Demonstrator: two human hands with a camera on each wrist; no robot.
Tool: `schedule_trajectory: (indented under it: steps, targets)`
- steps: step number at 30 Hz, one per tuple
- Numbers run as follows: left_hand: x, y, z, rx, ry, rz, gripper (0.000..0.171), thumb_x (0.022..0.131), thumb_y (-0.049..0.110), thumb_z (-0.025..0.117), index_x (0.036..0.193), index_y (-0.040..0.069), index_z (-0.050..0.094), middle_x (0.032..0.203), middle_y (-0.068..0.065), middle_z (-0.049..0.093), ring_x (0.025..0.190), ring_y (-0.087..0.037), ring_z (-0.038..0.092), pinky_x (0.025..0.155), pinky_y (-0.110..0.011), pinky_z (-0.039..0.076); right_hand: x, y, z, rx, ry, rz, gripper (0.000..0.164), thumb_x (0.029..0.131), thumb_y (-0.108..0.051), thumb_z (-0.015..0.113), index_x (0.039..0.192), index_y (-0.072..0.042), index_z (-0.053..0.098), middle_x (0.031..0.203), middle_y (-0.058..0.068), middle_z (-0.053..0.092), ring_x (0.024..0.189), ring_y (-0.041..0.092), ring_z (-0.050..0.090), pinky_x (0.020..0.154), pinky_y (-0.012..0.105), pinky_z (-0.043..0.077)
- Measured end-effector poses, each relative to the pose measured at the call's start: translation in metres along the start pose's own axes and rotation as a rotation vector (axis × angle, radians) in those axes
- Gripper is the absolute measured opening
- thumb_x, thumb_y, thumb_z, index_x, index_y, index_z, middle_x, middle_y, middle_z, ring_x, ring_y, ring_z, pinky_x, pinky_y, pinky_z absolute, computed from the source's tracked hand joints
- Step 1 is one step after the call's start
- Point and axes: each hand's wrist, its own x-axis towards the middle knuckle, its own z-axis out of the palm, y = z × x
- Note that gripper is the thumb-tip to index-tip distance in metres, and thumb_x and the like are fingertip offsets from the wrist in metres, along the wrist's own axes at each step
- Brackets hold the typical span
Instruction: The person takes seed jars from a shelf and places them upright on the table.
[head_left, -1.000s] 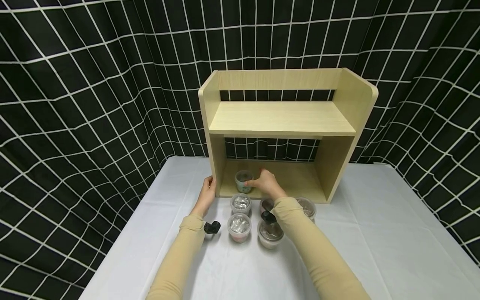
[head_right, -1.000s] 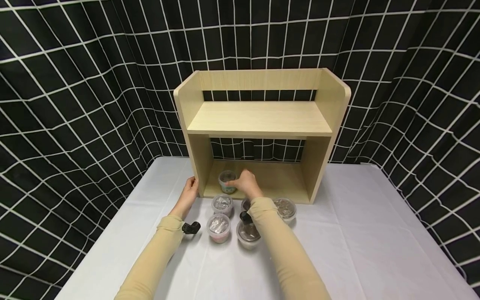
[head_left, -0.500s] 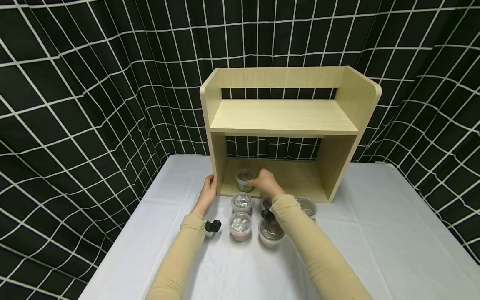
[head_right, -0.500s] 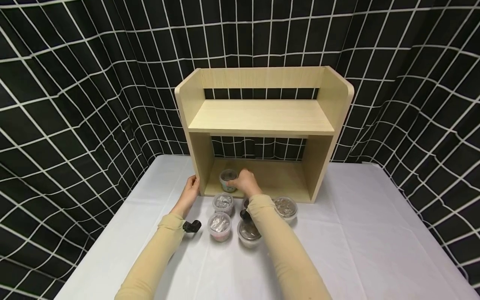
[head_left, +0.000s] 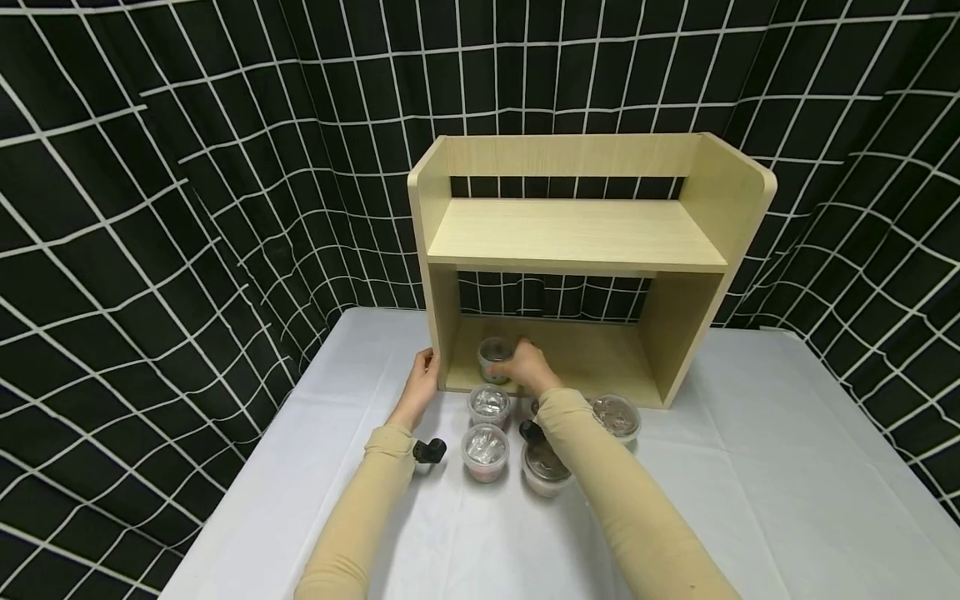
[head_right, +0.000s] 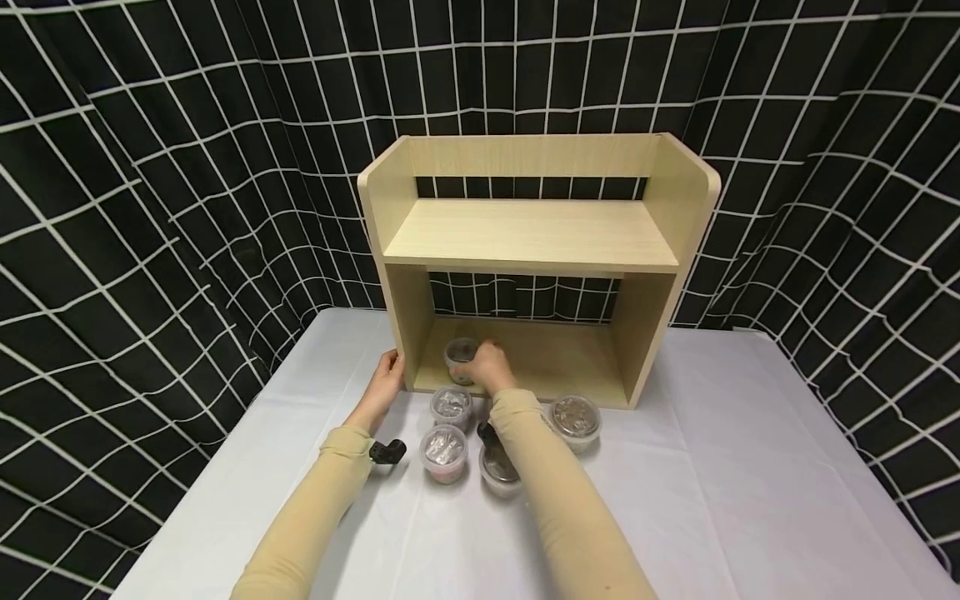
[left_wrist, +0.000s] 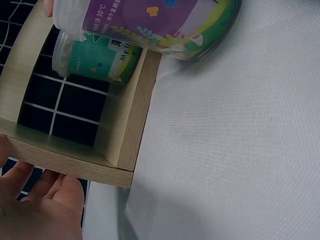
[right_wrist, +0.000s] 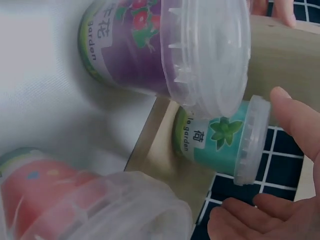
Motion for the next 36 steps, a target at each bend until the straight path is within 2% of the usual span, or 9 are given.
schedule_trajectory:
  steps: [12,19,23,32,36]
  targets:
    - [0.001,0.001,0.0,0.019,0.009,0.011,0.049,0.102,0.032,0.033,0.139,0.001,0.029,0.138,-0.02,0.034,0.127,-0.034,0.032,0.1,-0.047,0.031,0.005,0.002,0.004,-0.011,0.005,-0.013,0.076,0.075,-0.022,0.078,0.127,0.012,0.037,0.117,0.03,0.051,0.11,0.042,0.049,0.093,0.048,0.04]
    - [0.0,0.0,0.0,0.016,0.018,-0.01,0.048,0.102,0.032,0.033,0.14,0.002,0.029,0.137,-0.02,0.035,0.125,-0.033,0.033,0.098,-0.047,0.033,0.009,0.001,0.01,-0.079,0.013,-0.036,0.083,0.074,-0.025,0.079,0.131,0.014,0.033,0.118,0.032,0.051,0.111,0.042,0.049,0.094,0.046,0.04]
    - [0.0,0.001,0.001,0.019,0.015,-0.004,0.047,0.103,0.031,0.033,0.139,0.001,0.029,0.137,-0.02,0.035,0.125,-0.033,0.033,0.099,-0.047,0.033,0.011,0.001,0.012,-0.111,0.035,-0.044,0.08,0.073,-0.025,0.08,0.127,0.015,0.036,0.113,0.032,0.053,0.108,0.041,0.051,0.093,0.045,0.041]
    - [0.002,-0.003,0.003,0.034,0.004,-0.004,0.048,0.103,0.03,0.033,0.139,0.0,0.029,0.135,-0.022,0.036,0.124,-0.034,0.034,0.099,-0.047,0.032,0.013,0.007,0.017,-0.064,0.018,-0.007,0.08,0.076,-0.023,0.077,0.129,0.015,0.032,0.118,0.034,0.049,0.112,0.043,0.048,0.096,0.046,0.038]
    - [0.003,-0.003,0.001,0.036,0.011,0.006,0.047,0.103,0.03,0.033,0.139,0.0,0.029,0.134,-0.022,0.037,0.123,-0.034,0.035,0.099,-0.047,0.032,0.014,0.007,0.018,-0.036,0.039,-0.014,0.075,0.076,-0.021,0.078,0.127,0.014,0.035,0.115,0.033,0.051,0.109,0.043,0.049,0.095,0.046,0.039]
